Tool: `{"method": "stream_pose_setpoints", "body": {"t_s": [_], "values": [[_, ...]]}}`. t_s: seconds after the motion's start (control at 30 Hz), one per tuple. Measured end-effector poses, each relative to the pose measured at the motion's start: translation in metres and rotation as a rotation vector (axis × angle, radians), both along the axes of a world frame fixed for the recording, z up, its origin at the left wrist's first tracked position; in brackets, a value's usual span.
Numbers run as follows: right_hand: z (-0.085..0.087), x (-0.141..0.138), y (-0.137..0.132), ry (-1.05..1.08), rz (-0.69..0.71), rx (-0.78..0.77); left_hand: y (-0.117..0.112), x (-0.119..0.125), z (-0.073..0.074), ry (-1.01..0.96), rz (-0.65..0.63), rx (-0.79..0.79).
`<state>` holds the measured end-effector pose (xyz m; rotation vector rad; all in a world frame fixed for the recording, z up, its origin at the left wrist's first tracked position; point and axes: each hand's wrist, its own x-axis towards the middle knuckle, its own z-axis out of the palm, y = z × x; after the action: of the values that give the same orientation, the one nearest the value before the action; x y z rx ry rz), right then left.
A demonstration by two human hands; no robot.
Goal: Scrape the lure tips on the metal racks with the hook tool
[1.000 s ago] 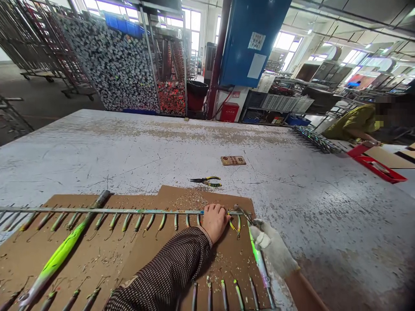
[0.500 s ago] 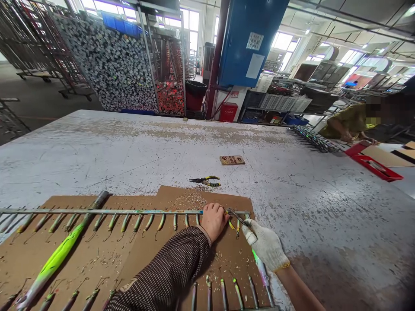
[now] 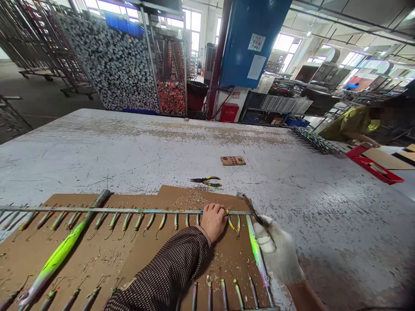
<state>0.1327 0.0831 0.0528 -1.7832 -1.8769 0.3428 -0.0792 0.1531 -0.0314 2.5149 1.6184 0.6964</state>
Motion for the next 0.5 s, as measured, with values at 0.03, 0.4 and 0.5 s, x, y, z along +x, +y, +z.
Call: {"method": "stream_pose_setpoints", "body": {"t_s": [0.03, 0.4, 0.5], "values": [[-0.001, -0.002, -0.001, 0.021, -0.002, 0.031, 0.0, 0.0, 0.0, 0.001, 0.004, -0.003], [-0.011, -0.008, -0.003, 0.002, -0.038, -0.017, 0.0, 0.001, -0.001, 0.014, 0.031, -0.011], [-0.015, -0.011, -0.001, -0.128, -0.055, -0.17, 0.0, 0.002, 0.0, 0.026, 0.046, -0.016]]}}
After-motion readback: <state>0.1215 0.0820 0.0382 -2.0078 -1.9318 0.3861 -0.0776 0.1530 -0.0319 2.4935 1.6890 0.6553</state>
